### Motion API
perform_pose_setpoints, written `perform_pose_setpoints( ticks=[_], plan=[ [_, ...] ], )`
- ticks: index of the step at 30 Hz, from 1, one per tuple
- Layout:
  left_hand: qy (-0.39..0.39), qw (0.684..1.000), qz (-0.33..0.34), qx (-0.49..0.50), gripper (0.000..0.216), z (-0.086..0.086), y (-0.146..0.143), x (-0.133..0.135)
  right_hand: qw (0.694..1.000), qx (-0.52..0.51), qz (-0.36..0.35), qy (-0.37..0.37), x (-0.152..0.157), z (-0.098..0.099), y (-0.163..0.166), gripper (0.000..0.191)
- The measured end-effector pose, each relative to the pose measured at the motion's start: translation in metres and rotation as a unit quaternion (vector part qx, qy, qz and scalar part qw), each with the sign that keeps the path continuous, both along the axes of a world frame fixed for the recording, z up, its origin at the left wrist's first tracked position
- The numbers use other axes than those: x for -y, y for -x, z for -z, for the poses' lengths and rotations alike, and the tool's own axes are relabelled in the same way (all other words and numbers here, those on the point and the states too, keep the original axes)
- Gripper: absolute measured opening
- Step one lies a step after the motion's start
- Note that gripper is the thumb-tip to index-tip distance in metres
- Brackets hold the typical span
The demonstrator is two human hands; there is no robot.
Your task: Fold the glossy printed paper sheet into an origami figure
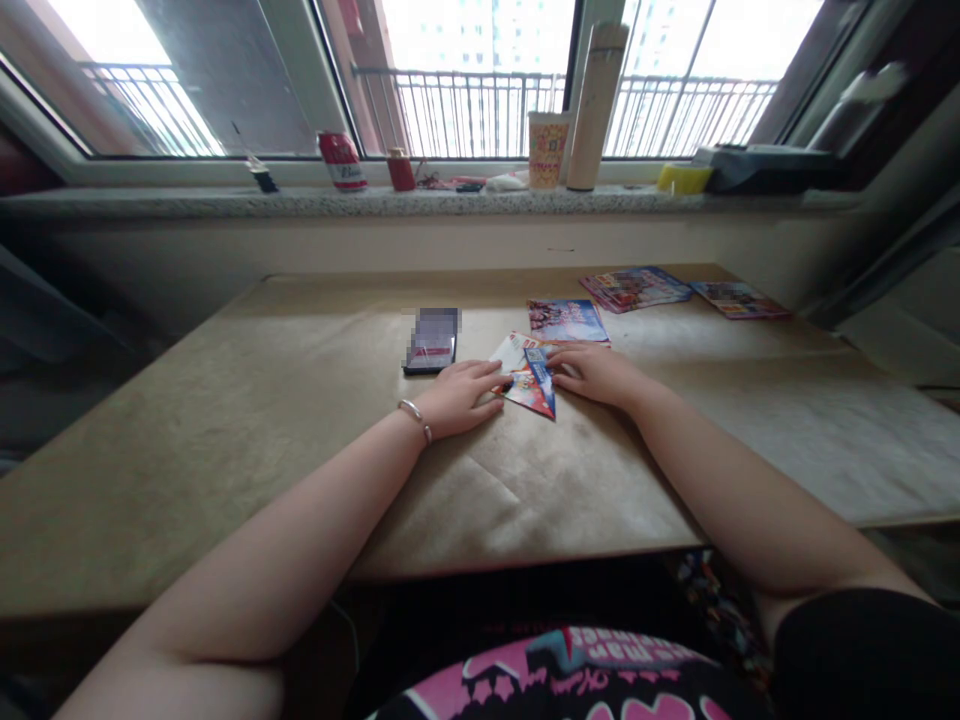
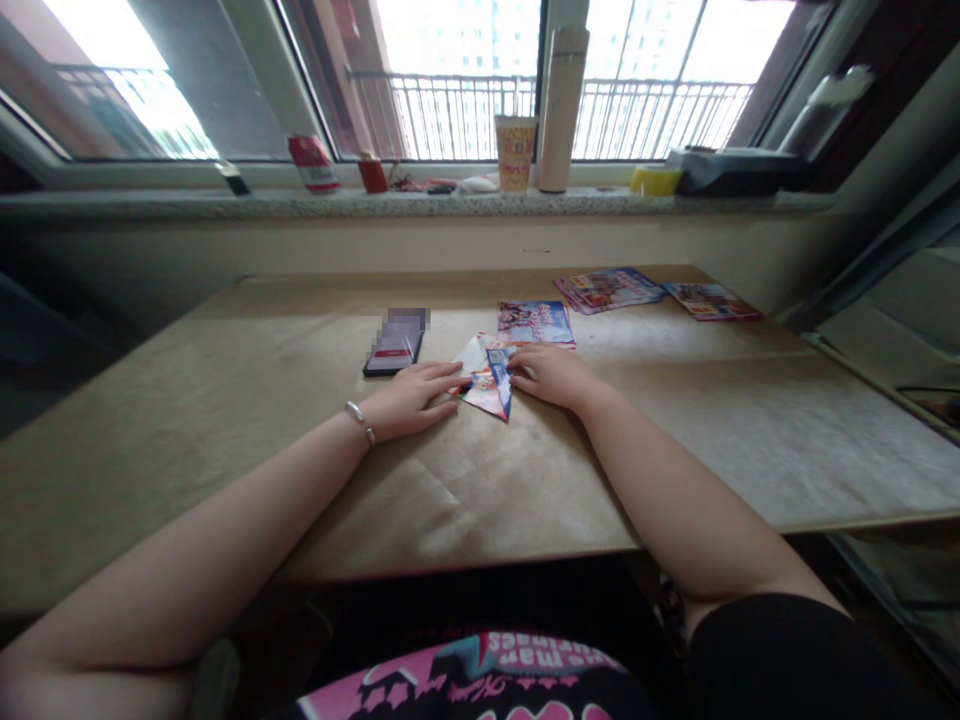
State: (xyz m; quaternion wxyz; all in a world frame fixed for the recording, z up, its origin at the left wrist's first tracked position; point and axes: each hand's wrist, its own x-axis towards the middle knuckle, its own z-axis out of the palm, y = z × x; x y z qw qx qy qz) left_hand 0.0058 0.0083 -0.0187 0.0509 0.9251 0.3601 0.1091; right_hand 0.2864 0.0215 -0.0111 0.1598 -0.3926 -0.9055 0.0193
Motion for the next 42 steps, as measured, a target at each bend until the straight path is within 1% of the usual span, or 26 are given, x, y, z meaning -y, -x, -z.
perform_pose_setpoints(
  ticks=[5, 8, 11, 13, 19, 24, 30, 33, 35, 38, 42],
  plan=[
    [-0.040, 0.999, 0.013, -0.002, 0.041, -0.006, -0.001, 0.004, 0.999, 0.023, 0.024, -0.005, 0.004, 0.000, 0.004, 0.045],
    [-0.052, 0.998, 0.034, 0.013, 0.036, -0.008, -0.002, 0.004, 0.999, 0.029, 0.035, -0.004, 0.005, 0.002, 0.004, 0.048],
    [-0.058, 0.997, 0.050, 0.023, 0.034, -0.008, -0.003, 0.004, 0.999, 0.025, 0.044, -0.009, 0.004, 0.006, 0.002, 0.046],
    [-0.057, 0.996, 0.057, 0.025, 0.035, -0.006, -0.003, 0.003, 0.999, 0.019, 0.037, -0.013, 0.002, 0.009, -0.001, 0.042],
    [-0.010, 0.999, 0.052, -0.009, 0.050, -0.004, -0.002, 0.003, 0.999, -0.003, -0.032, -0.001, -0.002, 0.011, -0.005, 0.034],
    [-0.007, 0.998, 0.062, -0.013, 0.052, -0.007, -0.002, 0.004, 0.998, -0.027, -0.052, -0.008, -0.002, 0.008, -0.002, 0.028],
    [-0.037, 0.997, 0.064, -0.013, 0.051, -0.012, -0.005, 0.009, 0.998, -0.029, -0.063, 0.009, 0.003, -0.002, 0.004, 0.018],
    [-0.057, 0.996, 0.070, -0.012, 0.050, -0.013, -0.005, 0.010, 0.997, -0.016, -0.074, 0.015, 0.007, -0.008, 0.006, 0.020],
    [-0.070, 0.995, 0.075, -0.006, 0.049, -0.014, -0.006, 0.011, 0.997, -0.008, -0.078, 0.015, 0.008, -0.010, 0.006, 0.024],
    [-0.088, 0.992, 0.091, 0.015, 0.042, -0.016, -0.006, 0.012, 0.997, -0.001, -0.071, 0.015, 0.006, -0.007, 0.004, 0.029],
    [-0.092, 0.988, 0.117, 0.038, 0.031, -0.017, -0.007, 0.014, 0.998, -0.007, -0.056, 0.024, 0.002, 0.000, 0.001, 0.029]
  ],
)
